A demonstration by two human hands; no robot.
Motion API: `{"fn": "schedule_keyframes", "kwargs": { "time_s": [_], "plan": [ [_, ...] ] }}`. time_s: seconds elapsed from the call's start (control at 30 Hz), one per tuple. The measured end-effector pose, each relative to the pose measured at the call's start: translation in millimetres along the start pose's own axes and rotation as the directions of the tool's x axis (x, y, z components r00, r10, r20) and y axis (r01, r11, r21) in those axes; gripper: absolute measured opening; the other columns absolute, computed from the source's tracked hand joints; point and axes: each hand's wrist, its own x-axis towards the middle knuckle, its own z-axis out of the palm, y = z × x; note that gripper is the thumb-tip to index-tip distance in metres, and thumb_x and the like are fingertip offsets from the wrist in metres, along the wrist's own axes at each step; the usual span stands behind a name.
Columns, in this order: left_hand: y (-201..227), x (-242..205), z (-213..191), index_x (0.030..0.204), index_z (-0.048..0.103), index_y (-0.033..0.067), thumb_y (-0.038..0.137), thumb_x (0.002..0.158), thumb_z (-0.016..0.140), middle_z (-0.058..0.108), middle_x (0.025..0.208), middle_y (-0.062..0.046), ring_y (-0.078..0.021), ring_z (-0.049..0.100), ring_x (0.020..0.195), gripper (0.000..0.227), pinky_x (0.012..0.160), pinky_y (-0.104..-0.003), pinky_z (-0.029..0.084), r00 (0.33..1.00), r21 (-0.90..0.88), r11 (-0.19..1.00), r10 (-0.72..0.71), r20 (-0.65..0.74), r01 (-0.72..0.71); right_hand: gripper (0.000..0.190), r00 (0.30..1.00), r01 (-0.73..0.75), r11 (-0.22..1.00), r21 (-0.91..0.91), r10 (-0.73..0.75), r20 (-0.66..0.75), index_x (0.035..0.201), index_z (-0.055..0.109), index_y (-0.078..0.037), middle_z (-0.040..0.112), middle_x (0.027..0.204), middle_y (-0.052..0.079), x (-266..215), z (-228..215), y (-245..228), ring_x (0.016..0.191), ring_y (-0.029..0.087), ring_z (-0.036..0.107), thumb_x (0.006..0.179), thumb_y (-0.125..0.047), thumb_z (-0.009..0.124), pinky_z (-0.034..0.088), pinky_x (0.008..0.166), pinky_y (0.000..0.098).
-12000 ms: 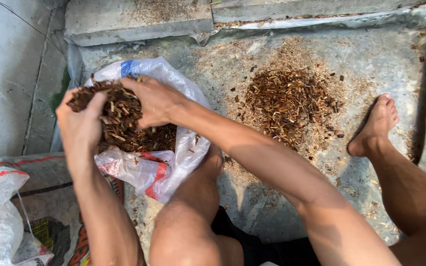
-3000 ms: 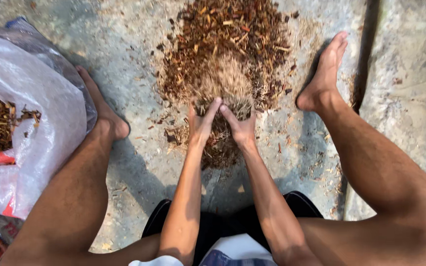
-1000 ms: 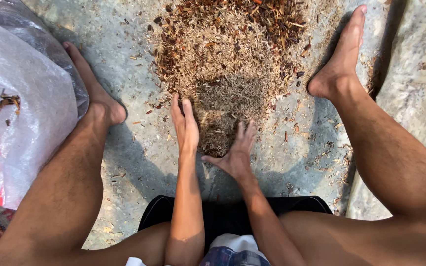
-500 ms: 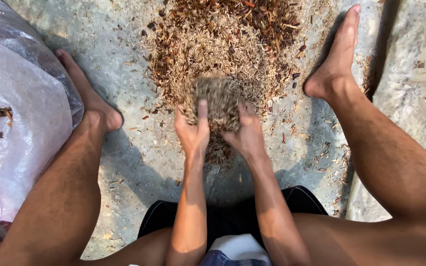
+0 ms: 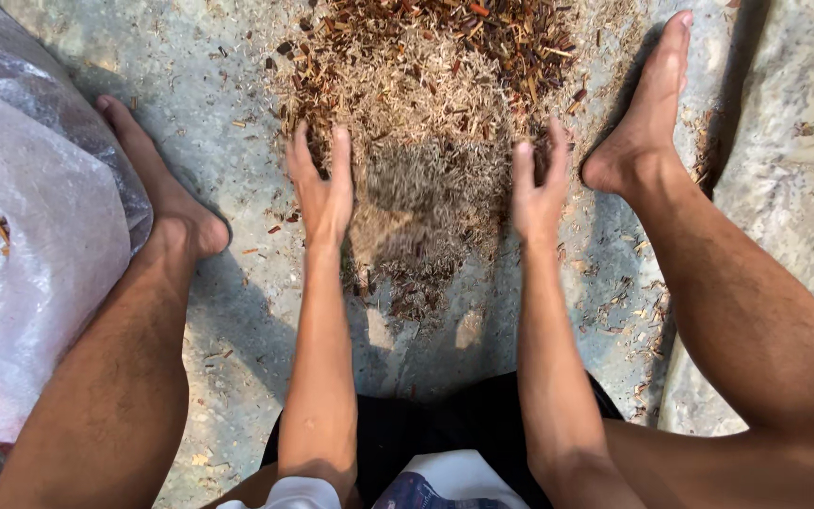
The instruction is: The person sits on a concrete floor and repeatedly scoops wood chips from a plastic sack, then mixes them with sawdust on the floor using both hands. The person continues to transfer and mix the materials in a repetitive cycle.
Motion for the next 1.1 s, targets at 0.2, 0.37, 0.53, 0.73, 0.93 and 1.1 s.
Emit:
{"fn": "schedule_keyframes", "kwargs": {
  "time_s": [0.2,0.37,0.53,0.73,0.93,1.1],
  "plan": [
    [-53.5,-21.2,65.4,0.164,0.011,0.0141,0.086,0.075,0.057,0.001,0.172,-0.022,-0.0429,0.012,0.158,0.123,0.120,-0.068,0.015,0.995,-0.099,0.991,-0.085,0.058,0.091,0.114,0.976,-0.216,0.974,0.061,0.218,-0.018,0.162,0.020,-0.002,0.019,0.169,0.023,-45.9,77.9,78.7,0.156,0.040,0.020,0.083,-0.077,0.055,0.020,0.120,0.0611],
    [-61.2,-33.4,72.1,0.162,0.005,0.0025,0.092,0.069,0.069,0.011,0.172,-0.025,-0.0426,0.020,0.160,0.144,0.128,-0.065,0.016,0.984,-0.370,0.923,-0.044,0.173,0.106,0.133,0.903,-0.431,0.894,0.125,0.428,0.048,0.161,0.003,0.005,0.010,0.168,0.030,-53.2,83.4,91.9,0.157,0.043,0.018,0.081,-0.088,0.056,0.020,0.125,0.0605],
    [-43.7,-41.9,41.0,0.167,0.019,0.0161,0.096,0.056,0.059,-0.002,0.171,-0.018,-0.0401,0.002,0.155,0.143,0.115,-0.070,0.008,0.916,-0.340,0.885,-0.194,0.352,0.318,0.133,0.803,-0.595,0.772,0.223,0.556,0.215,0.160,0.010,-0.001,0.012,0.166,0.027,-49.9,54.1,54.7,0.153,0.040,0.014,0.070,-0.091,0.047,0.015,0.117,0.0642],
    [-4.4,-47.4,22.1,0.160,0.012,0.0024,0.093,0.057,0.066,0.009,0.169,-0.024,-0.0400,0.015,0.158,0.148,0.120,-0.065,0.017,0.952,-0.276,0.944,-0.100,0.290,0.183,0.108,0.935,-0.337,0.804,0.490,0.224,0.276,0.155,0.032,0.001,0.048,0.152,0.028,-17.2,23.5,-31.0,0.142,0.039,0.053,0.084,-0.076,0.058,0.044,0.117,0.0525],
    [58.3,-45.0,3.1,0.145,0.049,0.0049,0.081,0.076,0.069,0.058,0.143,-0.027,-0.0439,0.055,0.138,0.104,0.120,-0.061,0.042,0.912,-0.272,0.921,0.343,0.225,-0.280,0.047,0.988,-0.096,0.969,0.227,0.065,0.143,0.129,0.066,0.003,0.070,0.125,0.025,-8.6,3.4,-89.1,0.116,0.034,0.065,0.103,-0.036,0.062,0.051,0.104,0.0449],
    [99.7,-47.7,-6.9,0.152,0.052,0.0109,0.059,0.093,0.073,0.061,0.143,-0.030,-0.0552,0.046,0.141,0.079,0.116,-0.070,0.031,0.785,0.085,0.781,0.612,0.095,-0.619,0.027,0.954,0.254,0.966,0.056,-0.260,0.149,0.128,0.069,-0.007,0.073,0.120,0.010,9.8,5.2,-118.7,0.112,0.024,0.072,0.101,-0.006,0.063,0.057,0.100,0.0400]
  ]
}}
